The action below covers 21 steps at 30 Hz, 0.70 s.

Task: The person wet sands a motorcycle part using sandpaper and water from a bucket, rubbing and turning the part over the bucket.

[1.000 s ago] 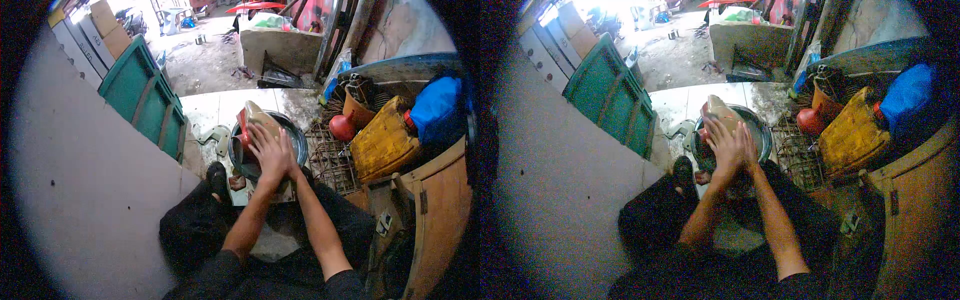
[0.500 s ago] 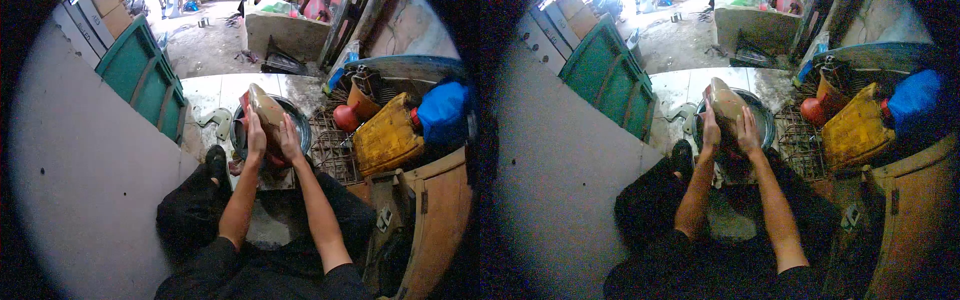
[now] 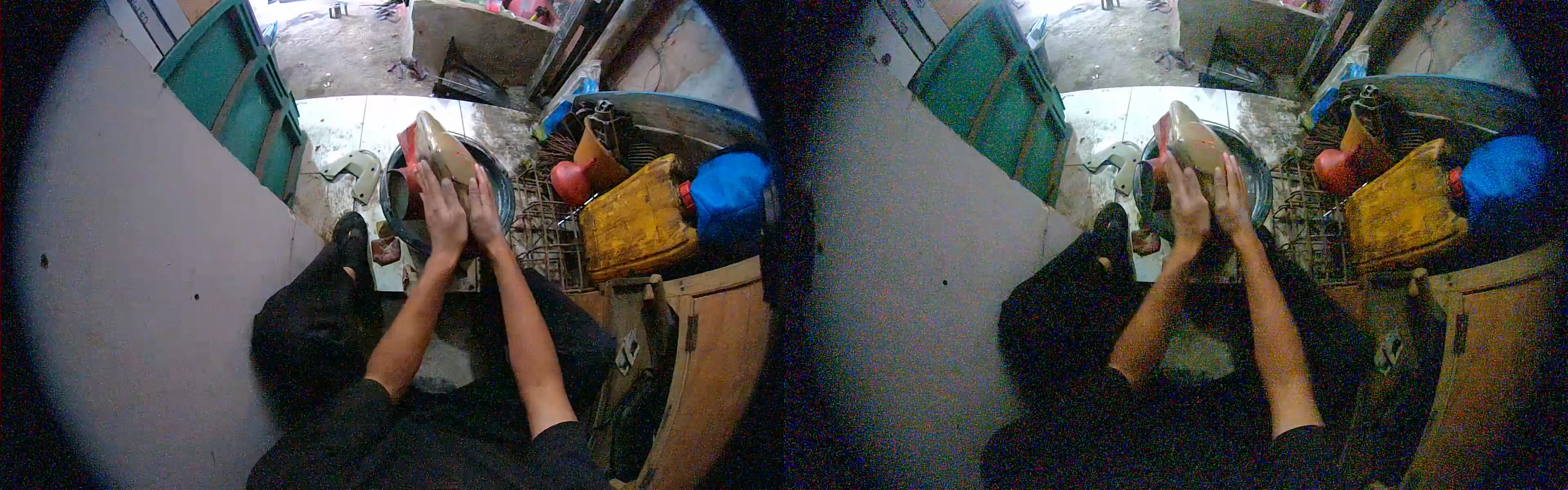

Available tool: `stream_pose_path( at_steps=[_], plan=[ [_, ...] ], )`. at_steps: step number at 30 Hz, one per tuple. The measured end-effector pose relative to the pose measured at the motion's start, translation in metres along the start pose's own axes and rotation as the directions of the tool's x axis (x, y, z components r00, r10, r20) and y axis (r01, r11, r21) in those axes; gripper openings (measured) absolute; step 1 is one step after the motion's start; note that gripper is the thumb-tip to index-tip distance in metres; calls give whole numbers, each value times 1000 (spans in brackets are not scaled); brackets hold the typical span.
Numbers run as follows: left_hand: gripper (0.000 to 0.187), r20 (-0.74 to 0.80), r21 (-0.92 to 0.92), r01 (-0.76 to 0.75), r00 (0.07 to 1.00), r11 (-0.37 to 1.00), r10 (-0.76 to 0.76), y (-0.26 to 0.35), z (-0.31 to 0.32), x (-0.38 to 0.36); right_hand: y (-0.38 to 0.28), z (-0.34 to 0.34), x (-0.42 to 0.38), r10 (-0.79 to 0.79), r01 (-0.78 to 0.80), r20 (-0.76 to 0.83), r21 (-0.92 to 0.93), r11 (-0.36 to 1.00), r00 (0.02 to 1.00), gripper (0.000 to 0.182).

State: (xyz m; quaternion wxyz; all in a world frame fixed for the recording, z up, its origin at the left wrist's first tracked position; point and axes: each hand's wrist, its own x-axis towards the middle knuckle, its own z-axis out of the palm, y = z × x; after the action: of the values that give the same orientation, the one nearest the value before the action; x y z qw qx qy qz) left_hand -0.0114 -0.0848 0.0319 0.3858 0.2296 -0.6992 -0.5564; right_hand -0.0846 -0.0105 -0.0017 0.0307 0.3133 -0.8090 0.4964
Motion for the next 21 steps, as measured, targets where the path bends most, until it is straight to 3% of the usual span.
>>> stream_pose_path(
  at_steps=[3, 5, 7, 9, 13, 15, 16, 19, 21],
  plan=[
    [61, -28, 66, 52, 998, 996, -51, 7, 13, -33, 21, 8, 2, -71, 71, 9, -18, 997, 997, 51],
    [62, -70, 92, -15, 997, 996, 21, 10, 16, -43, 30, 13, 3, -132, 129, -26, -72, 989, 991, 50],
    [63, -61, 102, 16, 998, 995, -10, 10, 13, -36, 26, 8, 1, -106, 106, -9, -49, 993, 994, 50],
    [65, 9, 241, -12, 1000, 970, 10, 17, 2, -19, 14, 4, 1, -79, 79, 4, -17, 997, 997, 50],
    [66, 13, 283, 12, 1000, 959, -17, 16, 0, -22, 12, 3, -1, -132, 133, 9, -45, 990, 991, 50],
    [65, -20, 210, -29, 999, 977, 34, 9, 6, -41, 20, 5, 1, -182, 181, -5, -62, 981, 983, 50],
    [64, -15, 230, 8, 1000, 973, -5, 7, 9, -50, 26, 10, 3, -89, 89, -9, -63, 994, 996, 52],
    [63, -33, 255, 21, 999, 967, -13, 10, 12, -42, 10, 0, -1, -94, 94, 14, 4, 996, 995, 51],
    [61, -31, 181, -89, 995, 979, 96, 6, 3, -14, 14, 3, -1, -121, 121, 5, -37, 992, 993, 50]
  ],
)
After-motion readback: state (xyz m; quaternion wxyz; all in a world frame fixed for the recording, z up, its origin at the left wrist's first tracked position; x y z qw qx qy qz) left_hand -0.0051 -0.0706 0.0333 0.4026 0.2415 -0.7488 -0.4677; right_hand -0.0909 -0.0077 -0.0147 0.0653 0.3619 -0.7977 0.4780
